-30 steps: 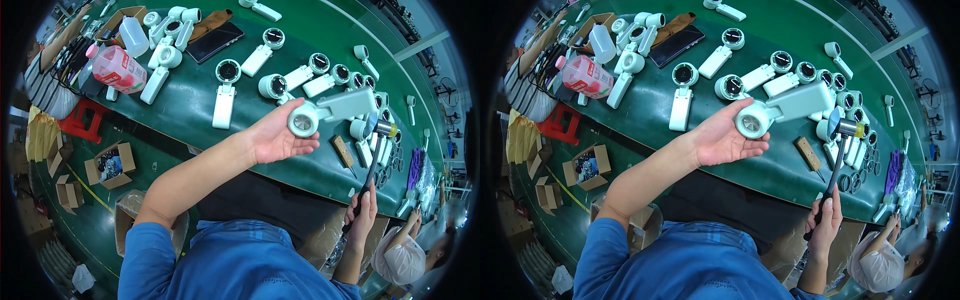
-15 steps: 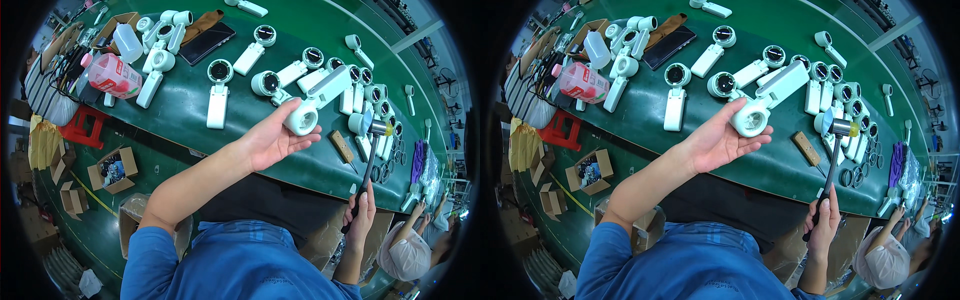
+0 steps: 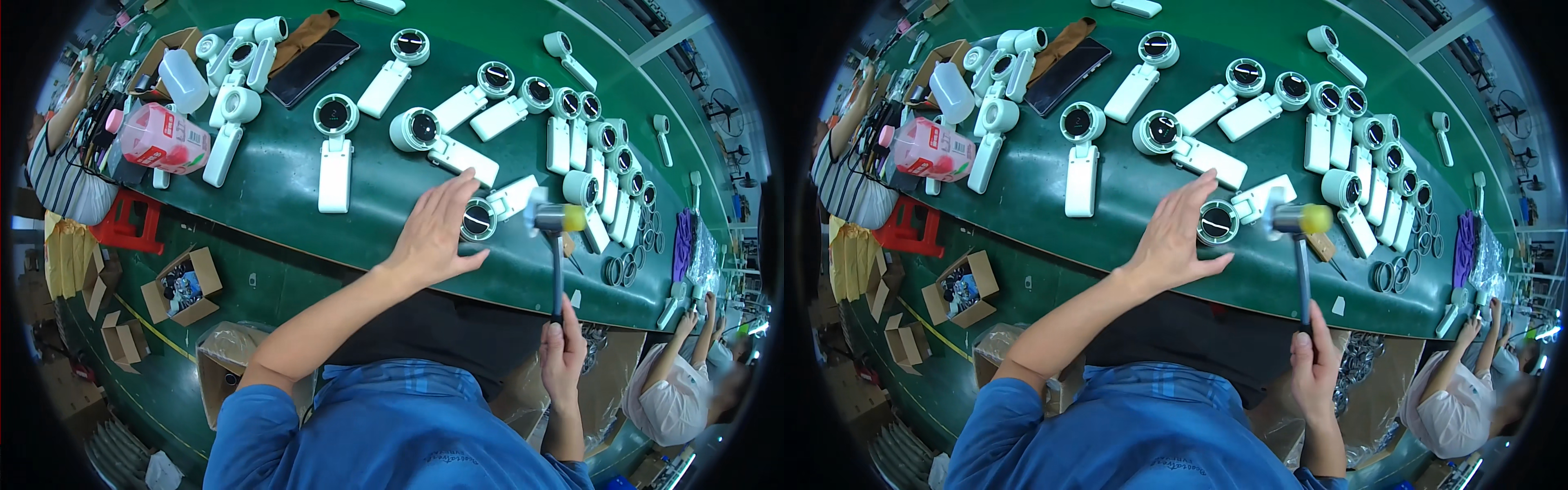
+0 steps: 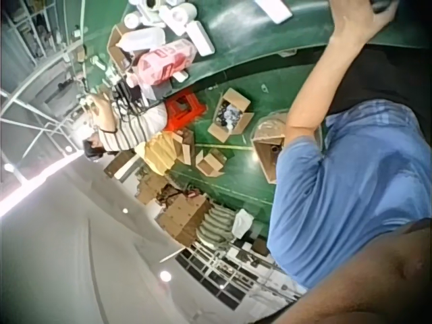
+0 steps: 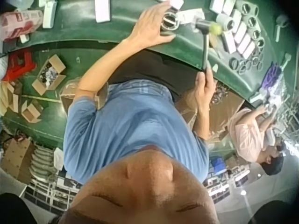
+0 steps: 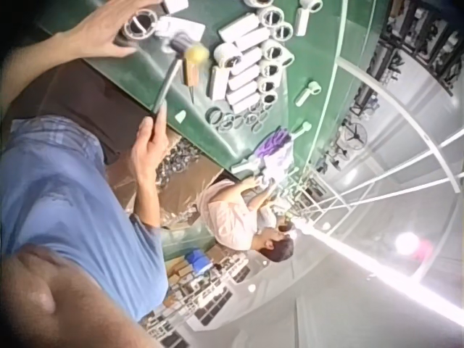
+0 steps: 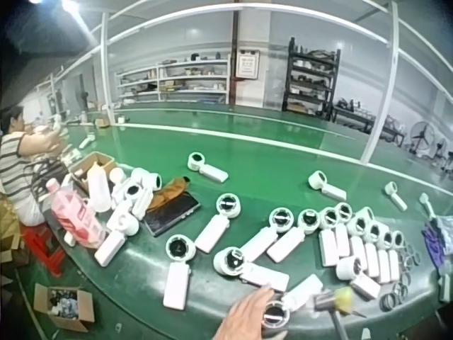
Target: The person assembles portable fans by attaching metal rings to the fan heads, pushing parts into place using a pointed hand tool, tapping components with a mallet, and placing the assembled fans on the table.
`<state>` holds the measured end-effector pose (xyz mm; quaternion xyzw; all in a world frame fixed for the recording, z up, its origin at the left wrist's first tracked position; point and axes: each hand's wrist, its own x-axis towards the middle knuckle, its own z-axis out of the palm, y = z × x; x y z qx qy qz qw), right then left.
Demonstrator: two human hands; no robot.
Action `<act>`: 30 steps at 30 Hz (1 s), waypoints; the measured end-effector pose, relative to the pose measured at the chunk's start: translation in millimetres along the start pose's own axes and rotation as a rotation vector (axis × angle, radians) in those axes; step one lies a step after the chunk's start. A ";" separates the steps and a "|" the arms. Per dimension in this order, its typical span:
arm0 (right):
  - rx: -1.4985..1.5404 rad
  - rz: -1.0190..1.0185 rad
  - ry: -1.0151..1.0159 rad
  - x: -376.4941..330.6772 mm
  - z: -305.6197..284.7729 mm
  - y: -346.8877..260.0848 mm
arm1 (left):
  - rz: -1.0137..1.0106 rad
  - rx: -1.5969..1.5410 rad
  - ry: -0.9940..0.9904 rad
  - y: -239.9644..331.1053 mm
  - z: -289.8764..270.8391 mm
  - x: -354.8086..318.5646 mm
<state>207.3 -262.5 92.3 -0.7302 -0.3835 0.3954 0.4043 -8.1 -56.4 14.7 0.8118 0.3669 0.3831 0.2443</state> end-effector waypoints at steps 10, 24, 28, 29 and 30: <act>-0.553 -0.278 -0.112 1.0 5.9 -20.2 | 0.173 -0.040 -0.208 -11.5 -7.0 7.5; -0.794 -0.419 -0.168 -46.5 8.3 -18.0 | 0.180 0.038 -0.205 -12.5 -0.3 3.1; -0.369 -0.642 0.152 -56.3 10.4 -5.7 | 0.158 0.007 -0.186 -9.6 -2.7 5.1; -0.489 -0.526 0.060 -48.7 15.1 -15.2 | 0.165 0.021 -0.204 -9.9 -3.0 5.7; -0.606 -0.408 -0.033 -41.0 19.5 -26.0 | 0.171 0.035 -0.222 -10.1 -3.1 5.8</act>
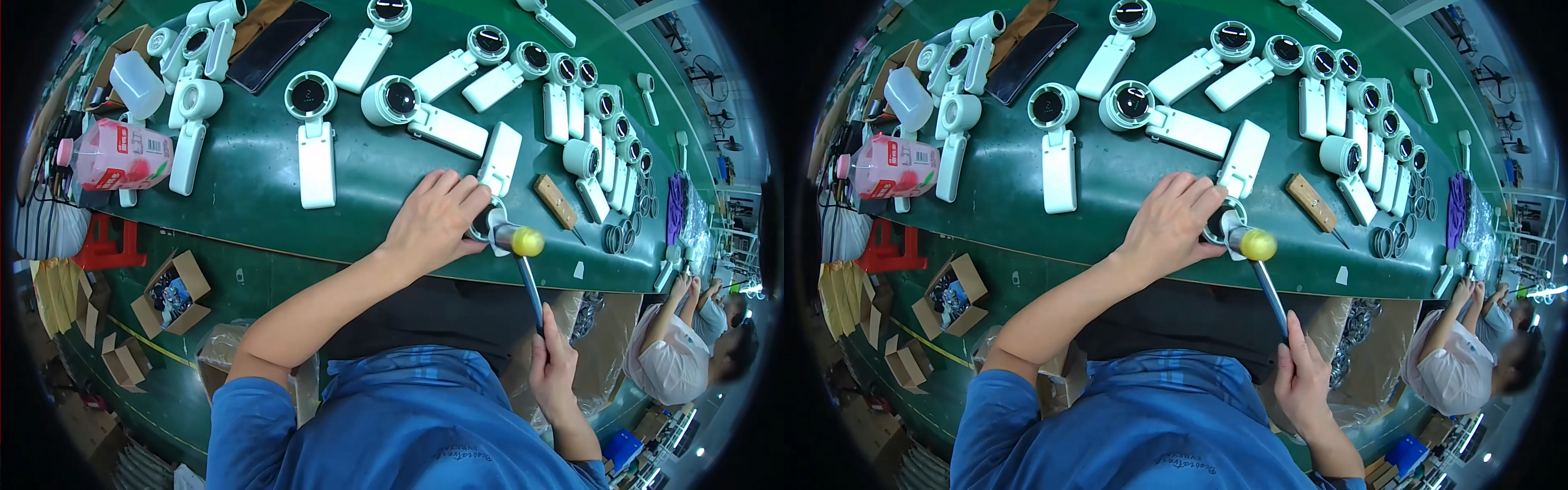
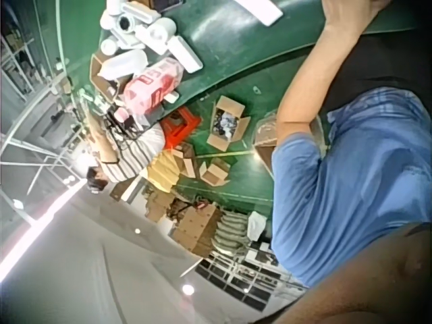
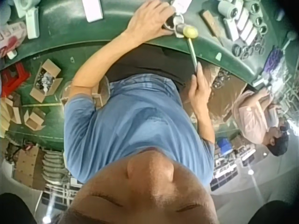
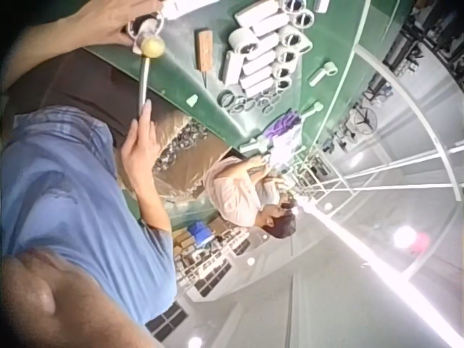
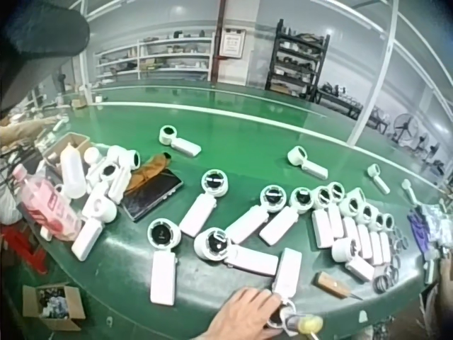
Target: The person assembles portable fans by attaching metal rings to the fan heads, pushing parts into place using a pointed hand tool, tapping components with a mallet, and placing the assembled fans on the table.
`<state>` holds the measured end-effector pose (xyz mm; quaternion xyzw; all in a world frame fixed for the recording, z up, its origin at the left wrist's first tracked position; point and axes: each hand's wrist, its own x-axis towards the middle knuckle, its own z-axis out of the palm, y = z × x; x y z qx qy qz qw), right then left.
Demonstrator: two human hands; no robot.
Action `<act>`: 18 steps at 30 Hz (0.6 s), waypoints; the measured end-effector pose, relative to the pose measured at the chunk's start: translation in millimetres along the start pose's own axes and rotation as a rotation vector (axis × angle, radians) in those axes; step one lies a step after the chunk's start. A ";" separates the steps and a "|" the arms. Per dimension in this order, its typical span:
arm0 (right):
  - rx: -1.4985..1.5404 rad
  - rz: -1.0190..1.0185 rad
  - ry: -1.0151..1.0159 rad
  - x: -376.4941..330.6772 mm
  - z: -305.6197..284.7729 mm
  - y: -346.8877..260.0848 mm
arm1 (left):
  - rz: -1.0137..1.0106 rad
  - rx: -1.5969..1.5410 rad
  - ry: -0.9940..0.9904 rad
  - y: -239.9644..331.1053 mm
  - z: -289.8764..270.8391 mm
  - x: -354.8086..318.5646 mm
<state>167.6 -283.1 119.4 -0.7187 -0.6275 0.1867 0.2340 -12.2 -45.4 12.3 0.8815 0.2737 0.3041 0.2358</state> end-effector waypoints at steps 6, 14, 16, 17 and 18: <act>-0.103 -0.168 0.056 -15.8 -21.9 -3.0 | -0.034 -0.040 0.000 -0.8 2.0 -2.3; -0.091 0.051 -0.064 -9.1 -0.3 12.0 | -0.011 -0.039 0.017 -4.3 0.2 2.5; -0.051 0.130 0.178 0.2 7.0 26.0 | -0.033 -0.017 0.035 -3.8 -1.3 -0.7; -0.025 0.164 0.300 8.5 10.9 31.5 | -0.025 -0.001 0.041 -2.8 -3.1 -1.3; -0.011 0.150 0.311 17.3 13.8 34.4 | -0.060 -0.011 0.055 0.8 -4.9 -2.7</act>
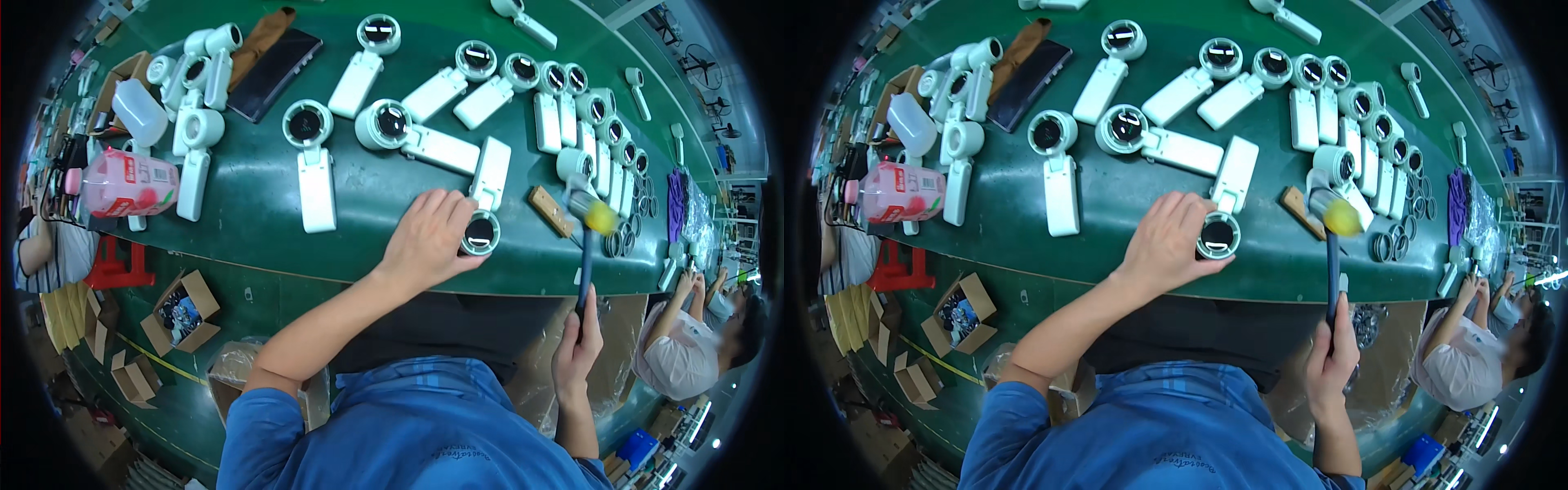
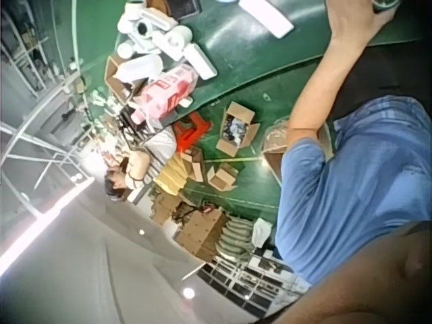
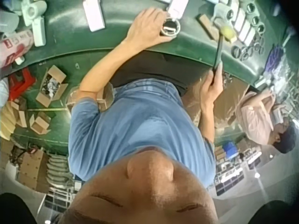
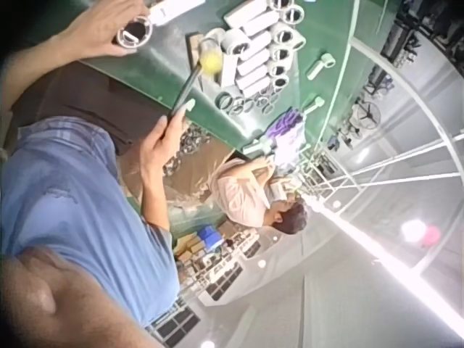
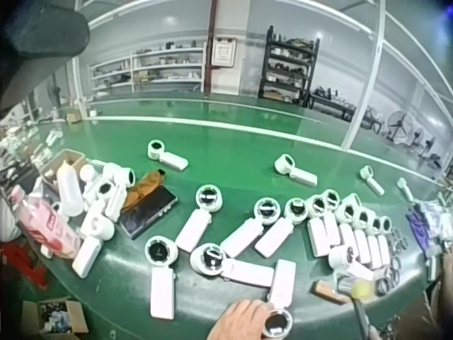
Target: The person assembles portable fans by attaching metal rings to the fan heads, pushing parts into place using a pointed hand tool, tapping components with a mallet, and placing the assembled fans on the table.
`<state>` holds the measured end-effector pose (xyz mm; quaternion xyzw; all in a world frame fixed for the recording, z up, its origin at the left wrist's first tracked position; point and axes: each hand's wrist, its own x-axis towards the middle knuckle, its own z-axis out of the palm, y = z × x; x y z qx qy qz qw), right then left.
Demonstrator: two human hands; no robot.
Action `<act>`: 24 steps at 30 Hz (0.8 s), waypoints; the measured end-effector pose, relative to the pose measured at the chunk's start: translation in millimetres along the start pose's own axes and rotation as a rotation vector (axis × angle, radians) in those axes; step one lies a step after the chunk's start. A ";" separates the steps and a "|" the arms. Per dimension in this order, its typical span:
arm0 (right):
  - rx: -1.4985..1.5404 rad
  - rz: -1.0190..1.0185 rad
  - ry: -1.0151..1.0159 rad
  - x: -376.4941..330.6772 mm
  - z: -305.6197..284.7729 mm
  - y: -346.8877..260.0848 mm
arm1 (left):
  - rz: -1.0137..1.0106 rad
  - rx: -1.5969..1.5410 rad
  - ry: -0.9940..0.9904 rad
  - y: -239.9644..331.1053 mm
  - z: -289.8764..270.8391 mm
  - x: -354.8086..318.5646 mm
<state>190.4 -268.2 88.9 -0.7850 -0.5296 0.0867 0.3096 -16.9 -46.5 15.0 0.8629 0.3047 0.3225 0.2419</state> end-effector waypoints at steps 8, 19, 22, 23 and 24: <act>-0.213 -0.002 -0.052 74.8 62.5 -4.9 | -0.060 0.008 0.029 6.6 2.2 -7.4; 0.076 -0.169 -0.256 68.0 -18.1 -10.5 | -0.135 0.063 -0.031 6.4 1.6 -5.9; -0.185 -0.596 -0.354 62.2 -48.3 -13.3 | -0.121 0.103 -0.073 0.9 4.9 -7.8; -0.187 -0.587 -0.352 63.1 -45.5 -12.4 | -0.116 0.098 -0.079 0.4 4.5 -7.6; -0.249 -0.553 -0.399 68.5 -37.8 -10.4 | -0.131 0.083 -0.084 0.8 2.5 -6.2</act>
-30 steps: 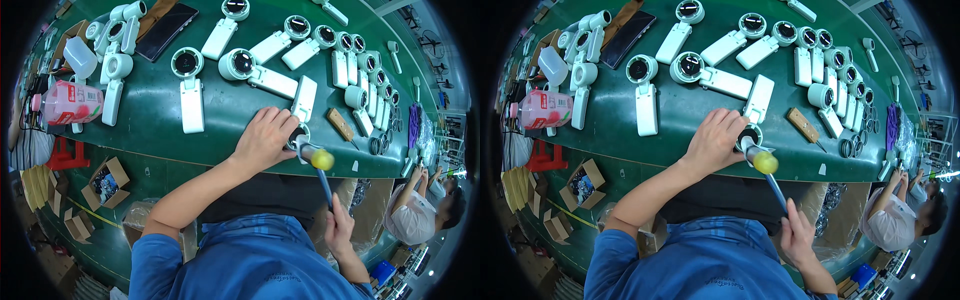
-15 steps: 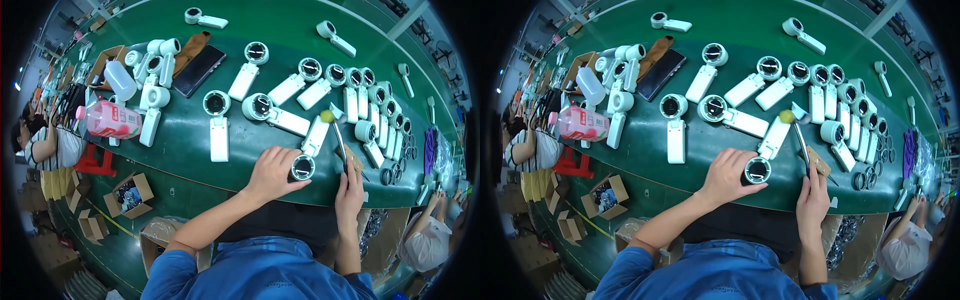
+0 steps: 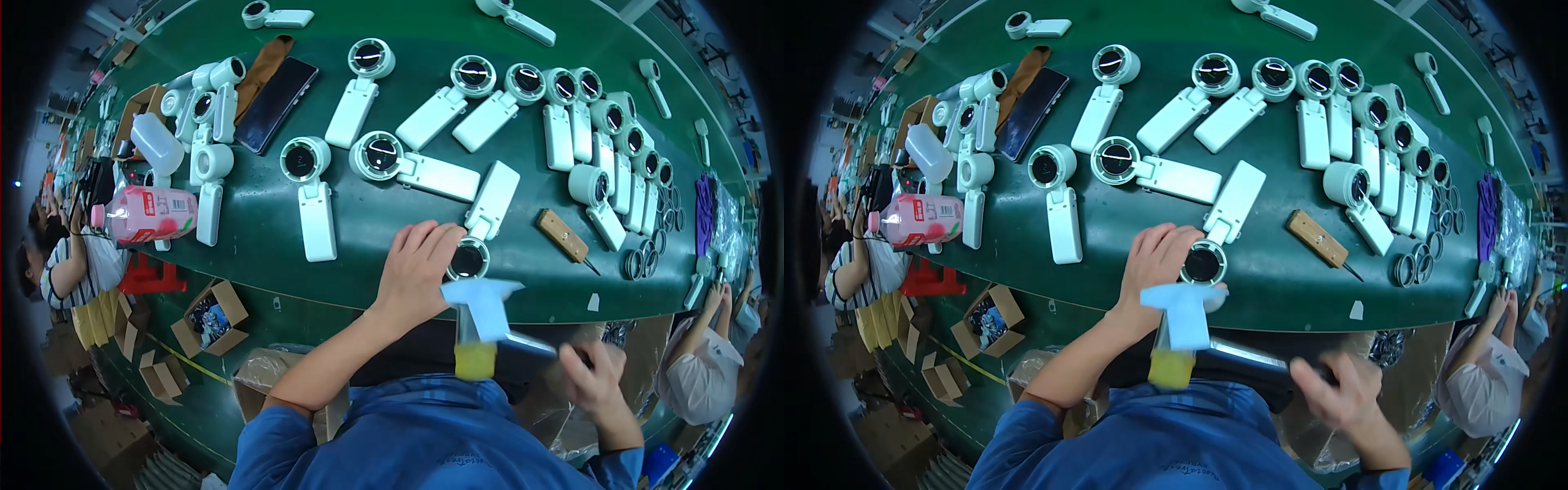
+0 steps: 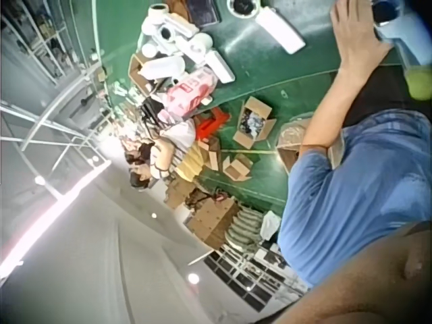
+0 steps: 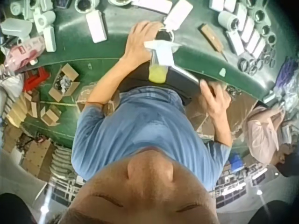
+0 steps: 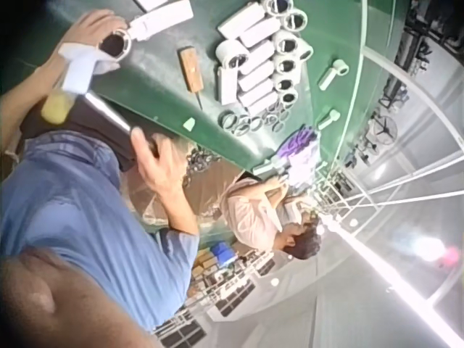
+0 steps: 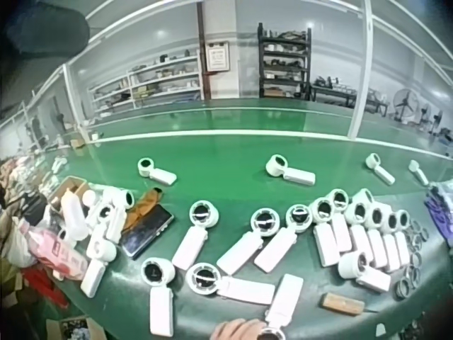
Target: The person assembles portable fans by attaching metal rings to the fan heads, pushing parts into place using a pointed hand tool, tapping components with a mallet, and placing the assembled fans on the table.
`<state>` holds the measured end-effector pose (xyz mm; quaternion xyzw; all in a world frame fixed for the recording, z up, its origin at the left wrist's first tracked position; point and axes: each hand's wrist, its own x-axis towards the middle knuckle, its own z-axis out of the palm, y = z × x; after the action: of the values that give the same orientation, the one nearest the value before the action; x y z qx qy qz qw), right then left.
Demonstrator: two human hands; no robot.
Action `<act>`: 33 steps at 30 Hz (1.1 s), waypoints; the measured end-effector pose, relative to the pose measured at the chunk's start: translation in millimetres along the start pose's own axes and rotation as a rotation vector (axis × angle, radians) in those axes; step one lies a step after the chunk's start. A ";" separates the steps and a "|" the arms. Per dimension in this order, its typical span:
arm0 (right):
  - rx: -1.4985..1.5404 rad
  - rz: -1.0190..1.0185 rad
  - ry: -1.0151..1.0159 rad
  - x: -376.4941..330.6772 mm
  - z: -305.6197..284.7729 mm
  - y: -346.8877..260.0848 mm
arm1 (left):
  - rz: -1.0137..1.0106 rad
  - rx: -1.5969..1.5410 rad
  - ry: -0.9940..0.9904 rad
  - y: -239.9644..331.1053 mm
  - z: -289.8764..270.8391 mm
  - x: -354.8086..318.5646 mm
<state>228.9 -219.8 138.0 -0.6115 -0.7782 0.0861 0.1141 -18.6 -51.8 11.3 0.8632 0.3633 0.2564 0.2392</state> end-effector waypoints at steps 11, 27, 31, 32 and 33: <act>0.009 0.071 -0.082 7.6 8.5 6.9 | 0.002 -0.030 0.024 3.6 -0.4 -1.2; 0.803 0.743 -0.278 23.8 5.7 2.2 | 0.018 -0.040 0.112 3.9 1.5 -3.1; 1.142 0.866 0.113 25.9 3.4 9.6 | 0.016 -0.043 0.084 1.4 1.5 -3.7; 1.013 0.797 -0.032 25.5 4.8 8.4 | 0.026 -0.048 0.085 0.7 1.6 -3.5; 0.882 0.725 -0.173 24.7 6.6 7.0 | 0.036 -0.053 0.086 -0.1 2.0 -3.6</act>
<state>227.9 -194.1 131.5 -0.7244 -0.4158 0.4858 0.2575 -19.6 -54.9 8.8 0.8511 0.3509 0.3069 0.2415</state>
